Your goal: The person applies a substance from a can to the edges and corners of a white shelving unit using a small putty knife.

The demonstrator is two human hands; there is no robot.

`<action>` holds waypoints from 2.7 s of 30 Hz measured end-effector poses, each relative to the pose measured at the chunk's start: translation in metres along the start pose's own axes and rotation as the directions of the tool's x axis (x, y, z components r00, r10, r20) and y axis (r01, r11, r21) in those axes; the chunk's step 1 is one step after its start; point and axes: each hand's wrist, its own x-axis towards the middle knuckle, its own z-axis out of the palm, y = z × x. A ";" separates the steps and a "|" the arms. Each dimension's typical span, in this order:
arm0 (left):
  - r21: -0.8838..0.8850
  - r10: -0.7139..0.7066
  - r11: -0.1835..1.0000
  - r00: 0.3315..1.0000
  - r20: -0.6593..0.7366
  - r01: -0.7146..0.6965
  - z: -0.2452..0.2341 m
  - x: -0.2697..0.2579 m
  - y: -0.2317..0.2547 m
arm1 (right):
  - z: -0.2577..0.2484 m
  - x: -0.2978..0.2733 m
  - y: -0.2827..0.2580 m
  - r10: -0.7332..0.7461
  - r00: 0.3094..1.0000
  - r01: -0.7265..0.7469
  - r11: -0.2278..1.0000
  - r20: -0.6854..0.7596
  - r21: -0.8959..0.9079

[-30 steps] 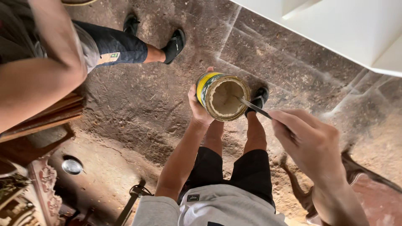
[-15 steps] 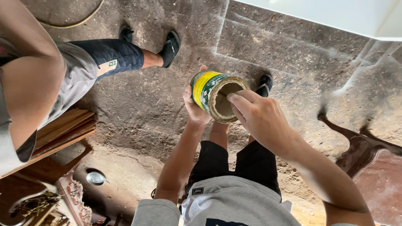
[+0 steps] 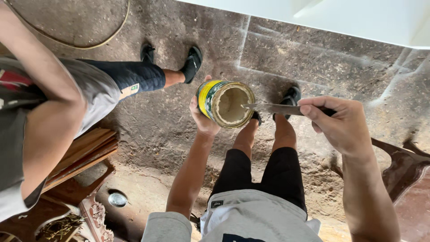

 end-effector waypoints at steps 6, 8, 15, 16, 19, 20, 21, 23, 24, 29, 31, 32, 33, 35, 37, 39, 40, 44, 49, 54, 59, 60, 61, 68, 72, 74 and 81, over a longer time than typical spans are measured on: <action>0.101 0.040 0.994 0.996 -0.086 -0.032 0.003 -0.006 0.006 | -0.003 0.010 0.030 -0.023 0.999 0.038 0.805 -0.032 0.593; 0.107 0.057 0.994 0.982 -0.182 -0.038 0.004 -0.015 0.005 | 0.017 0.027 0.036 -0.150 0.987 0.102 0.857 0.054 0.505; -0.022 0.003 1.000 0.983 -0.181 -0.007 -0.011 -0.046 0.027 | 0.154 0.109 0.001 -0.408 0.912 0.370 0.866 0.048 0.335; -0.021 -0.021 1.000 0.972 -0.235 0.016 -0.019 -0.049 0.033 | 0.176 0.125 -0.006 -0.363 0.932 0.343 0.884 0.002 0.318; -0.032 -0.077 0.997 0.929 -0.362 0.070 -0.051 -0.061 0.061 | 0.242 0.168 -0.020 -0.292 0.949 0.314 0.839 -0.119 0.444; -0.041 -0.077 0.997 0.922 -0.380 0.066 -0.063 -0.059 0.072 | 0.259 0.184 -0.024 -0.280 0.947 0.321 0.798 -0.157 0.511; -0.061 -0.087 0.996 0.905 -0.417 0.067 -0.073 -0.067 0.080 | 0.274 0.193 -0.023 -0.334 0.915 0.404 0.762 -0.226 0.507; -0.082 -0.104 0.993 0.925 -0.365 0.079 -0.091 -0.074 0.099 | 0.304 0.220 -0.021 -0.449 0.818 0.575 0.668 -0.360 0.472; -0.090 -0.110 0.992 0.937 -0.331 0.085 -0.100 -0.073 0.109 | 0.316 0.234 -0.019 -0.389 0.837 0.546 0.639 -0.384 0.542; -0.101 -0.142 0.988 0.929 -0.341 0.114 -0.118 -0.074 0.145 | 0.367 0.282 -0.007 -0.192 0.841 0.517 0.561 -0.506 0.646; -0.098 -0.155 0.987 0.935 -0.319 0.130 -0.117 -0.073 0.152 | 0.383 0.298 -0.009 -0.225 0.806 0.580 0.484 -0.547 0.655; -0.097 -0.163 0.985 0.937 -0.310 0.139 -0.118 -0.072 0.154 | 0.389 0.303 -0.010 -0.243 0.787 0.610 0.445 -0.568 0.656; -0.098 -0.174 0.984 0.937 -0.302 0.151 -0.118 -0.073 0.155 | 0.394 0.305 -0.010 -0.226 0.781 0.613 0.457 -0.582 0.644; -0.097 -0.187 0.981 0.938 -0.293 0.165 -0.118 -0.075 0.160 | 0.401 0.309 -0.012 -0.198 0.768 0.618 0.480 -0.609 0.623; -0.095 -0.196 0.980 0.941 -0.277 0.176 -0.118 -0.073 0.166 | 0.405 0.312 -0.016 -0.176 0.759 0.625 0.465 -0.626 0.627; -0.094 -0.204 0.978 0.943 -0.263 0.185 -0.118 -0.072 0.173 | 0.408 0.314 -0.020 -0.169 0.748 0.640 0.438 -0.642 0.631; -0.085 -0.207 0.978 0.944 -0.258 0.191 -0.118 -0.071 0.177 | 0.410 0.314 -0.021 -0.173 0.741 0.651 0.419 -0.648 0.633; -0.089 -0.221 0.975 0.944 -0.244 0.205 -0.118 -0.069 0.182 | 0.416 0.313 -0.026 -0.137 0.761 0.617 0.456 -0.634 0.642; -0.089 -0.236 0.971 0.945 -0.226 0.221 -0.117 -0.066 0.190 | 0.429 0.314 -0.037 -0.132 0.726 0.633 0.513 -0.675 0.580; -0.096 -0.245 0.969 0.946 -0.211 0.230 -0.116 -0.065 0.194 | 0.436 0.307 -0.039 -0.133 0.727 0.623 0.542 -0.674 0.565; -0.093 -0.249 0.967 0.949 -0.193 0.235 -0.116 -0.060 0.199 | 0.431 0.306 -0.037 -0.125 0.760 0.640 0.318 -0.638 0.700; -0.088 -0.246 0.968 0.951 -0.187 0.234 -0.116 -0.060 0.201 | 0.431 0.306 -0.037 -0.111 0.764 0.633 0.317 -0.636 0.706; -0.087 -0.246 0.969 0.951 -0.187 0.233 -0.117 -0.058 0.200 | 0.431 0.306 -0.038 -0.098 0.768 0.627 0.315 -0.633 0.712; -0.087 -0.269 0.962 0.949 -0.165 0.257 -0.116 -0.053 0.203 | 0.427 0.303 -0.042 -0.147 0.768 0.623 0.396 -0.623 0.675; -0.088 -0.261 0.964 0.953 -0.152 0.249 -0.116 -0.049 0.204 | 0.428 0.302 -0.048 -0.111 0.780 0.600 0.411 -0.616 0.686; -0.090 -0.265 0.963 0.954 -0.143 0.254 -0.114 -0.050 0.209 | 0.428 0.302 -0.049 -0.132 0.774 0.620 0.360 -0.619 0.697; -0.092 -0.278 0.959 0.951 -0.133 0.268 -0.110 -0.044 0.209 | 0.421 0.299 -0.044 -0.155 0.763 0.630 0.397 -0.628 0.667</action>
